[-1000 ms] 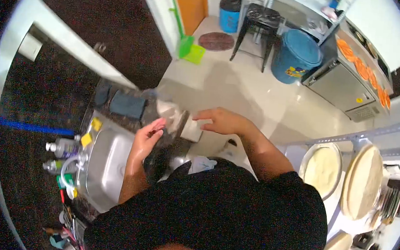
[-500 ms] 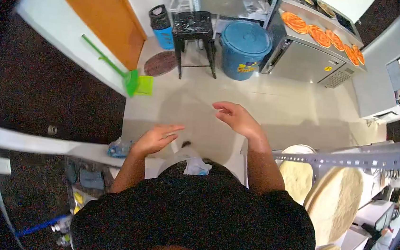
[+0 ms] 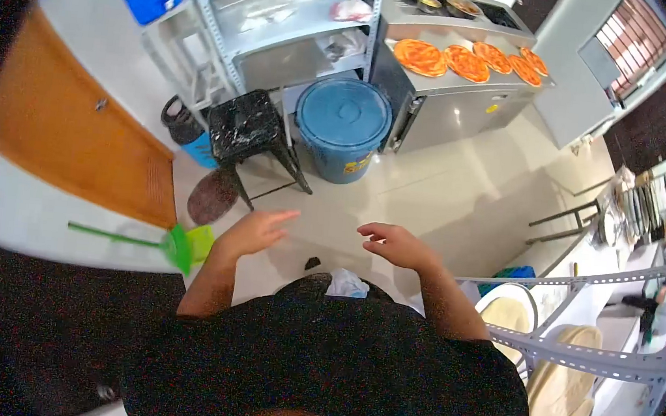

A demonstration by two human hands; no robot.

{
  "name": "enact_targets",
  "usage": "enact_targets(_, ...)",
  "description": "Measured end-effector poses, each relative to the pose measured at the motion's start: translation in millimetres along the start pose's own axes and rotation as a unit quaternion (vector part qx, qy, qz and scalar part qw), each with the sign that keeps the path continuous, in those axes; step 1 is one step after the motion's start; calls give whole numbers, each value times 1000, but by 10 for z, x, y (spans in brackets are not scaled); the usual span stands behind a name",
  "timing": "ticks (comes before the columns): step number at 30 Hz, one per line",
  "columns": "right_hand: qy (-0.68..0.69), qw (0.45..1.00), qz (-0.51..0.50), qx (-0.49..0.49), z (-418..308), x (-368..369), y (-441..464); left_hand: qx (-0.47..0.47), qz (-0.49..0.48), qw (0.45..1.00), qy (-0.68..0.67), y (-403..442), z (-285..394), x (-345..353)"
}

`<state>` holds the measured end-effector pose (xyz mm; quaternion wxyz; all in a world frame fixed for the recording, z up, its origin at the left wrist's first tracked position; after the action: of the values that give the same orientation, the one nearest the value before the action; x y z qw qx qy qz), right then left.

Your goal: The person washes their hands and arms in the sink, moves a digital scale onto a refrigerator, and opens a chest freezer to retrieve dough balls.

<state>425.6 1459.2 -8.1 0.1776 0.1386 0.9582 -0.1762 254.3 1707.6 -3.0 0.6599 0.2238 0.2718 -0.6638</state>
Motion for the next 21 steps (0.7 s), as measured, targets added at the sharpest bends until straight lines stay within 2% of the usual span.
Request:
enact_targets(4,-53,995,82,36,91,-388,202,48,-20,996,67,917,91,-461)
enact_targets(7,1,991,101,83,345,-600,253,102,-11,992,-76,1517,255,-531)
enact_targets(11,22,989,128,77,774,-1007,463,121,-85,988,-29,2116,210,-311)
enact_targets(16,28,990,117,75,1197,-1778,841,61,-111,992,-9,2776,278,-286)
enact_targets(21,8,990,139,36,1120,-2882,1209,35,-84,996,19,3591,449,-566)
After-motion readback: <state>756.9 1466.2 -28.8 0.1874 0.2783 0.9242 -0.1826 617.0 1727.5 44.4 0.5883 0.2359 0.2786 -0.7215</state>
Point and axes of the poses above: each hand's wrist, its own y-axis towards the middle knuckle, its own x-axis out of the palm, z = x × y, the point moved 7 cm from there along y, towards the middle knuckle, and after that the axes turned 1 degree about z, right-handed, at the moved point
